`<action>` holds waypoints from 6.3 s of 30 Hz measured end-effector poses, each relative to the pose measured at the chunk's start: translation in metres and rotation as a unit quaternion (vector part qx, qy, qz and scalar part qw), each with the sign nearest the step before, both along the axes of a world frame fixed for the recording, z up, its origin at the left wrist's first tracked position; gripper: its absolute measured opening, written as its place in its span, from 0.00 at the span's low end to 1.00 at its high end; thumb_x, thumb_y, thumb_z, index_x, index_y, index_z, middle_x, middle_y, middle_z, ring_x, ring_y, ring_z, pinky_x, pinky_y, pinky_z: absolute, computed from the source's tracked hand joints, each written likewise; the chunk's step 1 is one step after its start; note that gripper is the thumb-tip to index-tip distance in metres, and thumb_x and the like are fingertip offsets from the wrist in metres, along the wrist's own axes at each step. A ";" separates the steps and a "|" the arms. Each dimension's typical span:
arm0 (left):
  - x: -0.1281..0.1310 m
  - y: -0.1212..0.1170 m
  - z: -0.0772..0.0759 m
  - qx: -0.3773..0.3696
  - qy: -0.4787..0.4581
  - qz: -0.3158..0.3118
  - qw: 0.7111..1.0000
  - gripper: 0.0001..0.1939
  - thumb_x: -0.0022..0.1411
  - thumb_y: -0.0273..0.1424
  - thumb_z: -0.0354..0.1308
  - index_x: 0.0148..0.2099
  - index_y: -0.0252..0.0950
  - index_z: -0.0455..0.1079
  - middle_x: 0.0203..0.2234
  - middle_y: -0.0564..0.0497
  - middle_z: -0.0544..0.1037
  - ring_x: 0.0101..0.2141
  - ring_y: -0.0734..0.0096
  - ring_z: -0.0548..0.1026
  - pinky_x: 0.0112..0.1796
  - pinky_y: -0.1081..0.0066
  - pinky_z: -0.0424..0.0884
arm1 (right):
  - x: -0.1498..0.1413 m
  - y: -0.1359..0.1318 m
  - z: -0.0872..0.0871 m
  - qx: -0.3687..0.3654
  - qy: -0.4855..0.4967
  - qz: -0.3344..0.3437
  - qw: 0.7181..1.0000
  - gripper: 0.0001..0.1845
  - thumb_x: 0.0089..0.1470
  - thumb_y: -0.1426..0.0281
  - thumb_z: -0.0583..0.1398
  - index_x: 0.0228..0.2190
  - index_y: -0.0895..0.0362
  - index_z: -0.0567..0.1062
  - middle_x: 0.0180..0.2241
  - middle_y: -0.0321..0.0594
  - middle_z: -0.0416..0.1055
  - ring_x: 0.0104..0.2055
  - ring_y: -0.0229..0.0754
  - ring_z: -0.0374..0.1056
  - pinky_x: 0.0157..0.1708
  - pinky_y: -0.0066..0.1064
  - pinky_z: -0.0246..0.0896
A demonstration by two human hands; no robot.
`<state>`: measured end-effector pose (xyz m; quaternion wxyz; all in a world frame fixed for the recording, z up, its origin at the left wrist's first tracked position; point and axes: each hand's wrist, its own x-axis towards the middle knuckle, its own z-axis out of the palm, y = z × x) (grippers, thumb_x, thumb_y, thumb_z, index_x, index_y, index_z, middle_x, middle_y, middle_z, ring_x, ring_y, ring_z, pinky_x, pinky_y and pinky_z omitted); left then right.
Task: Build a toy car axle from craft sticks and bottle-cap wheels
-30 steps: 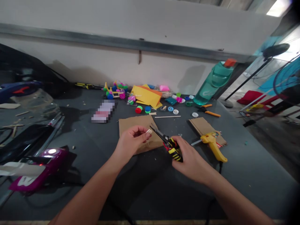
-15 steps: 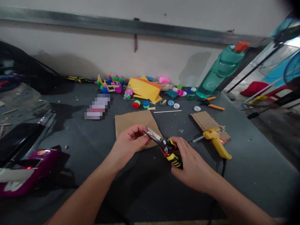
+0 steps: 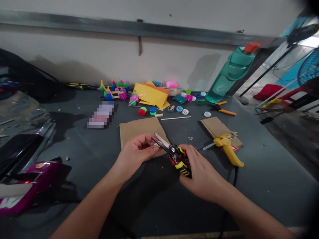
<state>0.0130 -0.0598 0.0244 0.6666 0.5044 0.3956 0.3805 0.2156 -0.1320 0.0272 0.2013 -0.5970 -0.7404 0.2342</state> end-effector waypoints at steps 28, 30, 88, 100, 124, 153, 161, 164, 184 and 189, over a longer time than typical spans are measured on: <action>-0.003 0.004 0.001 0.065 0.130 0.016 0.989 0.16 0.52 0.33 0.63 0.44 0.38 0.67 0.27 0.54 0.78 0.29 0.73 0.76 0.29 0.77 0.70 | 0.001 -0.002 0.001 0.016 -0.021 0.008 1.000 0.33 0.40 0.75 0.56 0.51 0.58 0.58 0.47 0.49 0.62 0.50 0.50 0.59 0.51 0.46 0.56; -0.003 0.004 0.002 0.060 0.122 0.011 0.991 0.16 0.52 0.32 0.63 0.44 0.38 0.67 0.26 0.54 0.77 0.29 0.72 0.76 0.29 0.76 0.70 | 0.001 -0.002 0.001 0.017 -0.017 0.009 1.000 0.33 0.40 0.75 0.56 0.51 0.58 0.57 0.47 0.49 0.62 0.49 0.51 0.59 0.50 0.47 0.56; 0.001 -0.003 0.002 -0.013 0.029 -0.028 0.999 0.09 0.53 0.32 0.63 0.37 0.34 0.74 0.32 0.50 0.77 0.34 0.71 0.75 0.41 0.69 0.71 | -0.003 -0.005 -0.006 0.016 -0.076 0.017 0.997 0.29 0.40 0.72 0.54 0.47 0.59 0.57 0.42 0.49 0.65 0.43 0.51 0.64 0.39 0.41 0.61; -0.001 -0.001 -0.001 0.016 0.025 -0.040 0.999 0.05 0.49 0.28 0.66 0.31 0.36 0.75 0.29 0.53 0.78 0.31 0.74 0.75 0.37 0.73 0.71 | -0.003 -0.004 -0.004 0.035 -0.056 0.038 0.997 0.28 0.40 0.73 0.56 0.46 0.59 0.58 0.41 0.47 0.63 0.43 0.49 0.62 0.44 0.41 0.59; -0.003 0.001 -0.005 0.022 0.069 -0.072 0.995 0.05 0.50 0.30 0.64 0.32 0.35 0.76 0.26 0.54 0.78 0.29 0.76 0.74 0.32 0.76 0.69 | -0.002 -0.005 -0.005 -0.027 -0.108 0.036 0.993 0.21 0.40 0.71 0.53 0.39 0.57 0.56 0.29 0.41 0.66 0.27 0.44 0.65 0.26 0.33 0.51; -0.006 0.001 -0.003 0.042 0.052 -0.025 0.997 0.06 0.48 0.30 0.67 0.31 0.37 0.77 0.27 0.52 0.79 0.29 0.74 0.75 0.32 0.77 0.72 | -0.004 -0.005 0.009 -0.037 -0.006 0.040 0.999 0.28 0.38 0.72 0.56 0.45 0.58 0.58 0.36 0.44 0.67 0.34 0.43 0.66 0.32 0.33 0.57; -0.009 0.001 0.000 0.067 0.106 -0.043 0.991 0.04 0.47 0.29 0.66 0.28 0.36 0.76 0.25 0.51 0.79 0.28 0.72 0.75 0.30 0.75 0.71 | -0.003 -0.008 0.007 -0.025 -0.057 0.075 0.995 0.25 0.38 0.71 0.54 0.42 0.57 0.57 0.35 0.44 0.66 0.33 0.45 0.65 0.31 0.34 0.55; -0.009 0.000 0.003 0.060 0.100 -0.054 0.992 0.03 0.47 0.29 0.65 0.28 0.35 0.76 0.25 0.51 0.79 0.27 0.73 0.74 0.30 0.76 0.71 | -0.002 -0.008 0.006 -0.029 -0.086 0.068 0.994 0.23 0.39 0.70 0.54 0.41 0.57 0.57 0.33 0.42 0.66 0.32 0.45 0.65 0.29 0.34 0.53; -0.008 0.002 -0.004 0.040 0.083 -0.024 0.995 0.08 0.46 0.33 0.67 0.29 0.35 0.77 0.27 0.49 0.80 0.29 0.70 0.76 0.33 0.72 0.73 | 0.001 -0.003 0.010 -0.039 0.001 0.028 0.999 0.27 0.39 0.71 0.56 0.44 0.58 0.56 0.30 0.39 0.67 0.27 0.40 0.64 0.27 0.30 0.54; -0.007 0.002 -0.002 0.036 0.081 -0.026 0.996 0.06 0.45 0.30 0.67 0.30 0.37 0.77 0.26 0.52 0.79 0.28 0.72 0.76 0.33 0.73 0.73 | -0.002 -0.005 0.007 -0.012 -0.044 0.056 0.997 0.27 0.39 0.70 0.56 0.44 0.58 0.58 0.35 0.43 0.67 0.32 0.43 0.65 0.30 0.33 0.56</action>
